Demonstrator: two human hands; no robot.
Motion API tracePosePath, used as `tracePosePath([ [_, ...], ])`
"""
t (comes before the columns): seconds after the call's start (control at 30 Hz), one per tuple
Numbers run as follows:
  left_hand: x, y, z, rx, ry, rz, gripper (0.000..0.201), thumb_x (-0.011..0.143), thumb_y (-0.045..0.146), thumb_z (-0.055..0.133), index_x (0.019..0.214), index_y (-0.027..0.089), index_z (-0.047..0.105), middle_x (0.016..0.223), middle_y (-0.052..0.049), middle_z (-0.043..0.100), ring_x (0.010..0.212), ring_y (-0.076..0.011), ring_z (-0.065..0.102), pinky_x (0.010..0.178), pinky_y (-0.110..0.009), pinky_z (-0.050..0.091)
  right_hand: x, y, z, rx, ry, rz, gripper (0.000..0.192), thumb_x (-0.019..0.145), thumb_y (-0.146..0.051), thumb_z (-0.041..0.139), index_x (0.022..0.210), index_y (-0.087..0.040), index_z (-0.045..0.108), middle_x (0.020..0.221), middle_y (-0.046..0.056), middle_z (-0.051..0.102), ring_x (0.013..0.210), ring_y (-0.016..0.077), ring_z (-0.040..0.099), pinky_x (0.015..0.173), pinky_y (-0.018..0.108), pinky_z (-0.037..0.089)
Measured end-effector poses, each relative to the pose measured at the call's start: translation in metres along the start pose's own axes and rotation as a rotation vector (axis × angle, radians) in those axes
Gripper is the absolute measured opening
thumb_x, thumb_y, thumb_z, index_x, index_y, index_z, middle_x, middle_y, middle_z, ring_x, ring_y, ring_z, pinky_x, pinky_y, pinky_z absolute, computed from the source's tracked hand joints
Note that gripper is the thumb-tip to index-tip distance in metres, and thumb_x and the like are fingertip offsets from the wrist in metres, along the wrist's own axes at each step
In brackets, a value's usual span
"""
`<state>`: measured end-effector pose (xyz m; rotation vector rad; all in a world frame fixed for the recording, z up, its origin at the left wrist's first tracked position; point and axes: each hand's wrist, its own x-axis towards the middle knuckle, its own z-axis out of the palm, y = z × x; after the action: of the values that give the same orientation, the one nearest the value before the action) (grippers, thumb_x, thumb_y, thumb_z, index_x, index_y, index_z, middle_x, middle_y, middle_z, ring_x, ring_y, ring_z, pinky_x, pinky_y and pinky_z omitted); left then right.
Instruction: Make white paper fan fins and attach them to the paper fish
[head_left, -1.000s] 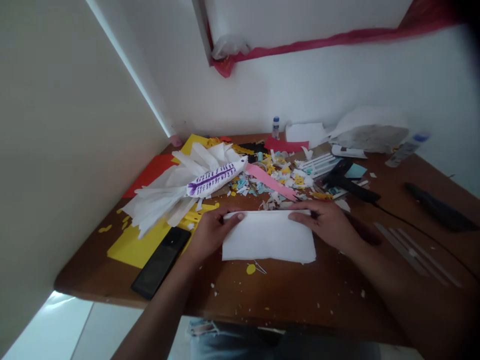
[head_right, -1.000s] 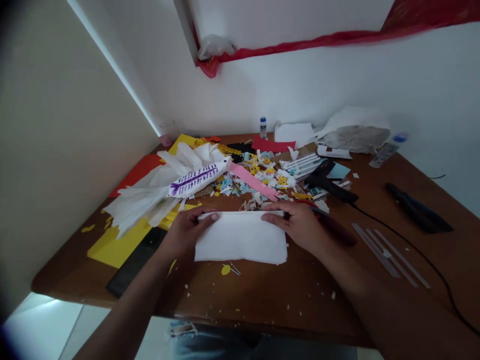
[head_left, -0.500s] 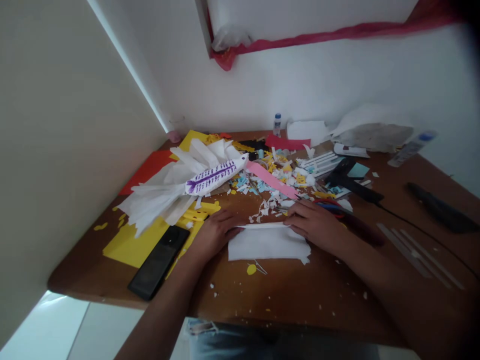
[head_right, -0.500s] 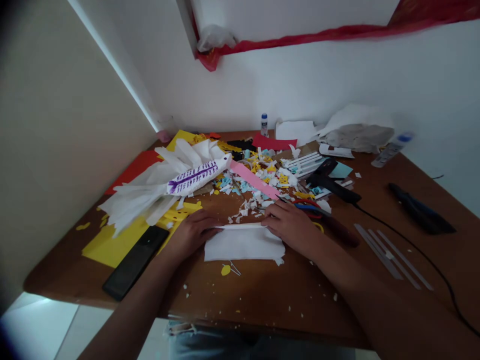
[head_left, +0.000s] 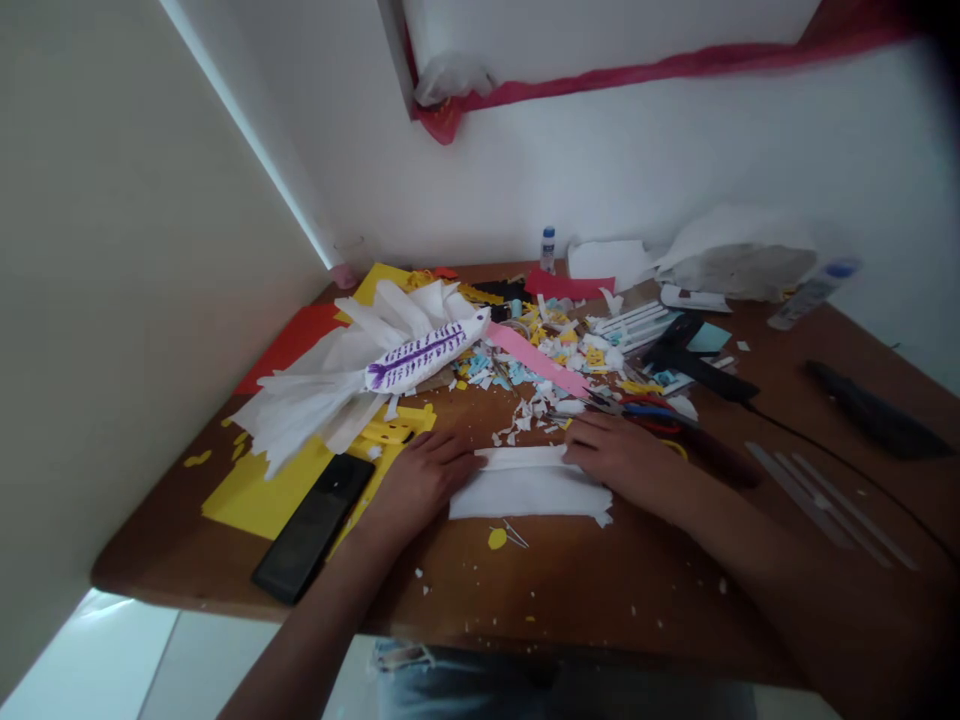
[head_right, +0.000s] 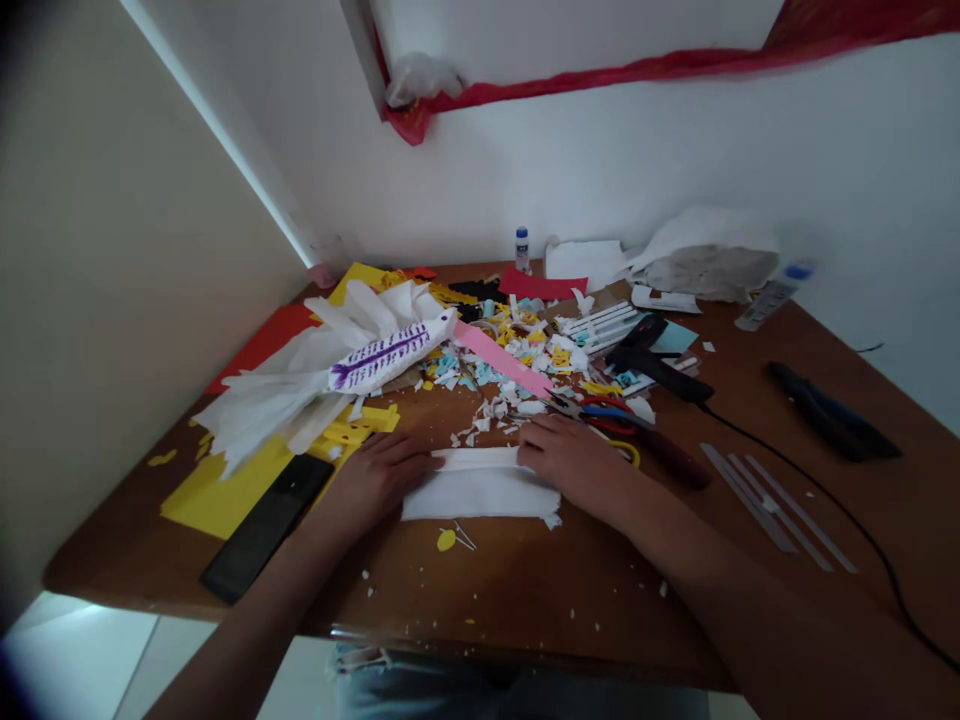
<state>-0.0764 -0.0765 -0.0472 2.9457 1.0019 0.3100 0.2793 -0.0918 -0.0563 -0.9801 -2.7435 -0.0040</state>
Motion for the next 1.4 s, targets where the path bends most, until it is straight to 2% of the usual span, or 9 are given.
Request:
tracePosePath([
  [0.17,-0.01,0.004,-0.006,-0.025,-0.016,-0.042,0.029,0.107,0.024,0.061,0.131,0.029,0.077,0.132,-0.006,0.079,0.123,-0.0271,0.07,0.109,-0.05,0.047,0.0,-0.006,-0.008,0.022,-0.08,0.016,0.013,0.099,-0.011,0.068,0.091,-0.02,0.073,0.107,0.009,0.073,0.107,0.0275,0.059,0.096,0.041,0.044],
  [0.37,-0.007,0.008,-0.028,-0.114,-0.06,-0.043,0.039,0.096,0.021,0.059,0.13,0.03,0.076,0.135,-0.004,0.077,0.129,-0.028,0.068,0.132,-0.06,0.025,0.003,-0.015,-0.024,0.12,-0.112,0.121,0.013,0.092,-0.013,0.066,0.089,-0.022,0.075,0.097,0.006,0.074,0.103,0.0274,0.06,0.094,0.042,0.038],
  [0.53,0.019,0.029,-0.03,-0.05,-0.055,-0.137,0.027,0.106,0.03,0.053,0.105,0.023,0.08,0.113,-0.009,0.081,0.115,-0.0291,0.072,0.126,-0.061,0.038,0.015,-0.019,-0.013,0.038,-0.074,0.172,0.016,0.103,-0.021,0.06,0.096,-0.019,0.074,0.095,0.007,0.075,0.098,0.0263,0.062,0.09,0.041,0.038],
  [0.6,0.029,0.045,-0.02,-0.054,-0.009,-0.128,0.033,0.111,0.035,0.05,0.121,0.021,0.078,0.127,-0.012,0.08,0.125,-0.029,0.071,0.127,-0.057,0.041,0.018,-0.019,-0.005,-0.022,-0.052,0.133,0.015,0.104,-0.02,0.063,0.113,-0.021,0.075,0.099,0.006,0.076,0.102,0.027,0.063,0.091,0.041,0.039],
  [0.7,0.034,0.072,0.003,-0.131,-0.003,-0.052,0.055,0.114,0.039,0.047,0.164,0.016,0.048,0.165,-0.013,0.058,0.156,-0.0275,0.051,0.133,-0.052,0.037,0.019,-0.018,0.005,-0.08,-0.04,0.075,0.023,0.102,-0.018,0.069,0.122,-0.024,0.076,0.104,0.006,0.077,0.105,0.0273,0.063,0.093,0.041,0.041],
  [0.8,0.028,0.086,0.02,-0.146,-0.033,-0.083,0.069,0.113,0.047,0.048,0.171,0.012,0.034,0.176,-0.017,0.04,0.166,-0.0297,0.036,0.135,-0.054,0.035,0.016,-0.016,0.009,-0.092,-0.046,0.066,0.02,0.103,-0.019,0.07,0.12,-0.024,0.079,0.101,0.006,0.076,0.102,0.0269,0.062,0.091,0.041,0.044],
  [0.97,0.012,0.075,0.019,-0.178,-0.082,-0.149,0.06,0.115,0.041,0.043,0.17,0.016,0.039,0.178,-0.013,0.035,0.168,-0.027,0.031,0.136,-0.053,0.035,0.014,-0.015,0.01,-0.102,-0.032,0.085,0.033,0.104,-0.02,0.07,0.135,-0.029,0.077,0.103,0.005,0.076,0.101,0.0269,0.061,0.088,0.041,0.045],
  [1.2,-0.011,0.049,0.015,-0.182,-0.057,-0.196,0.054,0.116,0.03,0.039,0.169,0.018,0.042,0.177,-0.01,0.04,0.166,-0.0224,0.035,0.135,-0.051,0.038,0.013,-0.013,0.01,-0.075,-0.038,0.1,0.038,0.103,-0.016,0.072,0.138,-0.031,0.076,0.106,0.005,0.078,0.102,0.0259,0.062,0.085,0.039,0.043],
  [1.4,-0.015,0.044,0.014,-0.11,-0.035,-0.215,0.051,0.116,0.029,0.042,0.165,0.021,0.05,0.172,-0.01,0.048,0.162,-0.0259,0.044,0.134,-0.057,0.037,0.012,-0.021,0.01,-0.153,0.009,0.158,0.035,0.103,-0.018,0.072,0.136,-0.026,0.075,0.114,0.01,0.076,0.108,0.0282,0.064,0.09,0.04,0.047],
])
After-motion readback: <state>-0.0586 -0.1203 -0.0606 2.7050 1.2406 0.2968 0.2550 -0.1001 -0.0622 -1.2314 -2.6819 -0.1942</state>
